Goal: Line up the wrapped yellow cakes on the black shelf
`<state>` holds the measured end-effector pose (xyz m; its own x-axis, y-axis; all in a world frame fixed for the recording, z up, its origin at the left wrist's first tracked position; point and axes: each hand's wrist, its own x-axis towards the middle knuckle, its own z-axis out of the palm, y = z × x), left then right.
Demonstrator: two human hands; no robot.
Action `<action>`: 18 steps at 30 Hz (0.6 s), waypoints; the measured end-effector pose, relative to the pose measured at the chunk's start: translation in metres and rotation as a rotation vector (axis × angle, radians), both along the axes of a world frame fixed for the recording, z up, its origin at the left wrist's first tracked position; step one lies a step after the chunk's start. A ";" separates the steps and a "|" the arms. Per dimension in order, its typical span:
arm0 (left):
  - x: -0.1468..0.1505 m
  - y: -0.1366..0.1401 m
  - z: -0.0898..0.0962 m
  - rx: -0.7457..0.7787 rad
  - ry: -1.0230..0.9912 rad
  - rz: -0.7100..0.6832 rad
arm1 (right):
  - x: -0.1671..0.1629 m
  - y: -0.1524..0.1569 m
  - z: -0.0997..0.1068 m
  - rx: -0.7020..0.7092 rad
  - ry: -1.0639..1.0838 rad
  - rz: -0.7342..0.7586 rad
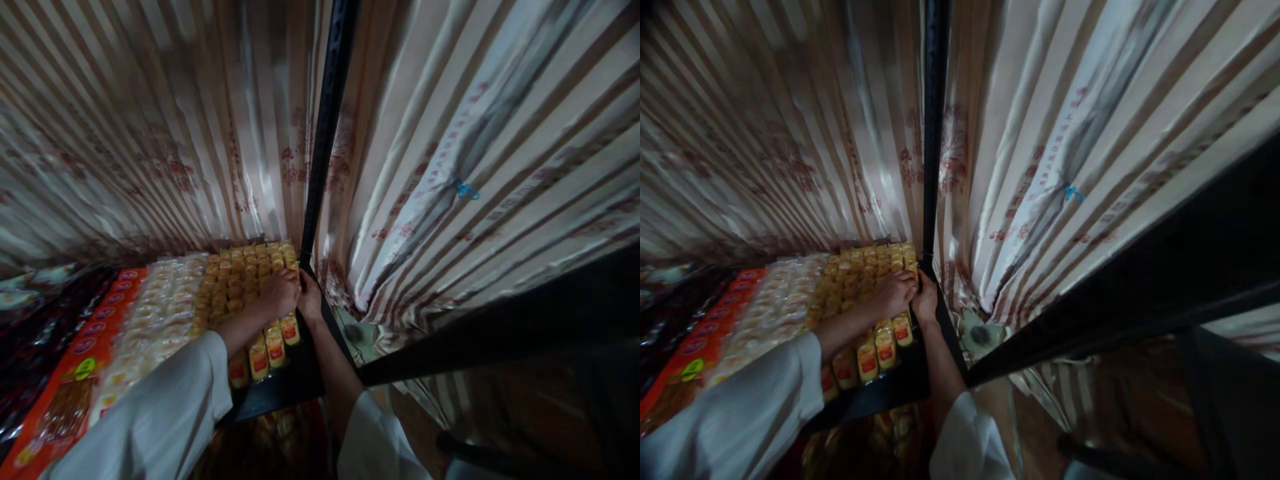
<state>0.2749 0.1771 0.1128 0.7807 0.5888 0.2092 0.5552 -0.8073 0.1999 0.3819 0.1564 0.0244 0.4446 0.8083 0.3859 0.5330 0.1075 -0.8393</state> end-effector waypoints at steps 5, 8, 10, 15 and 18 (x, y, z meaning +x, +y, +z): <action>0.001 0.000 0.000 -0.001 0.025 0.042 | 0.001 0.002 -0.004 -0.014 0.050 0.005; 0.001 -0.003 0.002 0.016 0.023 0.035 | 0.003 0.003 -0.004 -0.012 0.074 0.007; 0.001 -0.003 0.004 0.009 0.037 0.035 | 0.002 0.004 -0.004 0.006 0.061 0.014; 0.002 -0.004 0.006 -0.045 0.019 0.051 | 0.001 0.003 -0.001 -0.012 0.093 0.045; 0.004 -0.007 0.007 -0.056 -0.011 0.056 | 0.003 0.000 0.003 -0.040 0.159 0.054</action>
<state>0.2785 0.1702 0.1200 0.7442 0.6425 0.1828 0.5968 -0.7624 0.2499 0.3852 0.1568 0.0276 0.4529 0.8459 0.2816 0.3875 0.0976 -0.9167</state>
